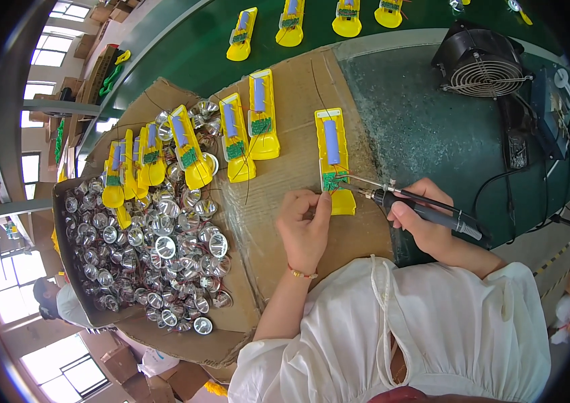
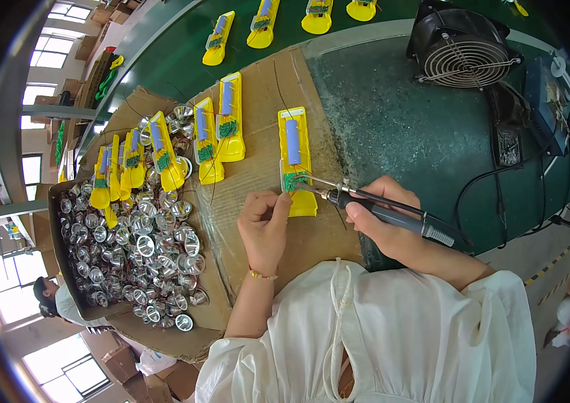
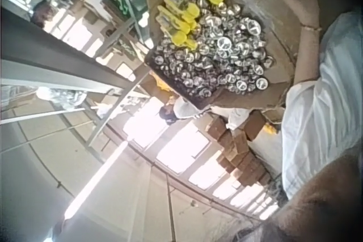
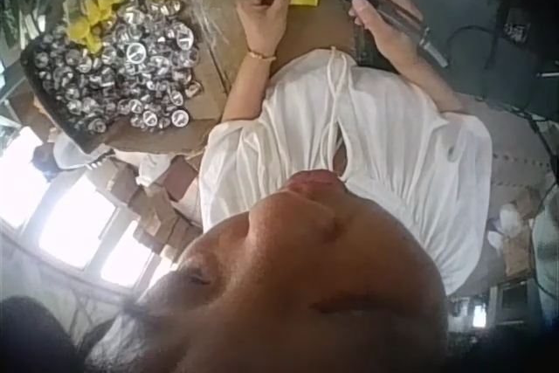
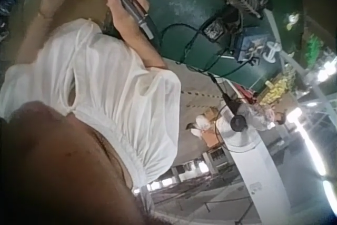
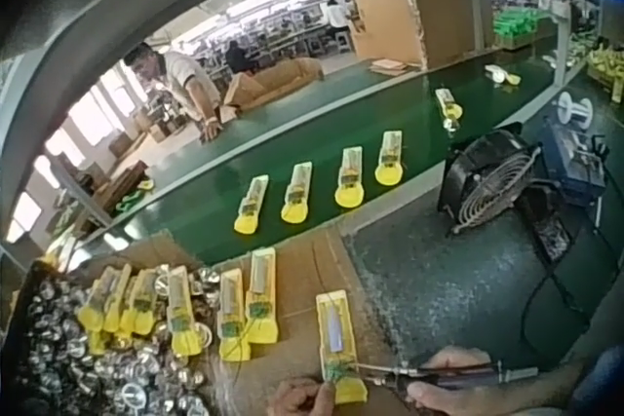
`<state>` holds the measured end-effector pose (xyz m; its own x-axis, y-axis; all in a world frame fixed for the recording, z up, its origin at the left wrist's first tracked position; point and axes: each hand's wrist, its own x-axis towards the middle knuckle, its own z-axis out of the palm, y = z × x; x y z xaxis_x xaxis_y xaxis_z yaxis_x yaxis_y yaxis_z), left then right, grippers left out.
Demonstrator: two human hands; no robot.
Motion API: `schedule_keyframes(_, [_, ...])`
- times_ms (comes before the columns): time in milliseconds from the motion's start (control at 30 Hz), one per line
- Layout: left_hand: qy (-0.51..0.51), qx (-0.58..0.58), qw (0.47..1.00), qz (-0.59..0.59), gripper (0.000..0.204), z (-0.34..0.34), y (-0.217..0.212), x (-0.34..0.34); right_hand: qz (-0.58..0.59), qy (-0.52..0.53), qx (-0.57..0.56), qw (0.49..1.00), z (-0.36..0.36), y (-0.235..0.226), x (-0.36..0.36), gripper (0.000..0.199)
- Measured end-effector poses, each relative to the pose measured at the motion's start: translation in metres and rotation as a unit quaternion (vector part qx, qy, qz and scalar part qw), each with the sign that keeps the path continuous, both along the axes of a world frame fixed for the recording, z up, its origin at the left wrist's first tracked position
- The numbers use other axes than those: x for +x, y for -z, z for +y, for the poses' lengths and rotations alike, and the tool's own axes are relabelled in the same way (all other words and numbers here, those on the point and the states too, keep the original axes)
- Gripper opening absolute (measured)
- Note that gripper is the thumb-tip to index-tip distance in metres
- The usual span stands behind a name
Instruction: Soldering electronic components and wires onto circuit boards for flashlights in an assembly line setting.
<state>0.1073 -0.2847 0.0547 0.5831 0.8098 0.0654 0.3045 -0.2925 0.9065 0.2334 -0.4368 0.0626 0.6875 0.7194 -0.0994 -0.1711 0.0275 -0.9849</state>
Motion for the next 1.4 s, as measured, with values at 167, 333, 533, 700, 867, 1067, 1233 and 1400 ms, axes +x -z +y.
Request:
schedule_keyframes(167, [-0.007,0.000,1.000,0.009,0.010,0.000,-0.002,0.001,-0.024,-0.036,-0.013,0.999,0.000,0.005,0.001,0.013])
schedule_keyframes(333, [-0.006,0.008,1.000,0.006,0.011,0.001,0.002,0.002,-0.021,-0.021,-0.013,0.999,0.003,0.004,-0.001,0.013])
schedule_keyframes(533, [-0.004,0.008,1.000,0.008,0.012,0.002,0.001,0.001,-0.020,0.010,0.014,1.000,-0.005,0.000,0.001,0.015])
schedule_keyframes(700, [-0.003,0.002,1.000,0.007,0.012,0.001,0.001,0.002,-0.021,-0.012,-0.004,1.000,-0.004,0.003,0.000,0.018])
schedule_keyframes(867, [-0.006,-0.007,1.000,-0.001,0.012,0.000,0.003,0.001,-0.048,-0.044,-0.011,0.998,-0.003,0.005,0.002,0.012])
schedule_keyframes(1067, [-0.003,0.008,1.000,-0.004,0.013,0.000,0.005,0.001,-0.074,-0.044,-0.008,0.996,-0.003,0.007,0.003,0.012])
schedule_keyframes(1233, [-0.008,0.003,1.000,-0.005,0.013,0.002,0.004,0.001,-0.047,-0.010,0.011,0.999,-0.003,0.009,0.001,0.017])
schedule_keyframes(1400, [-0.005,-0.006,1.000,-0.008,0.013,0.001,0.003,0.005,-0.039,0.011,0.014,0.999,-0.017,0.003,0.006,0.019])
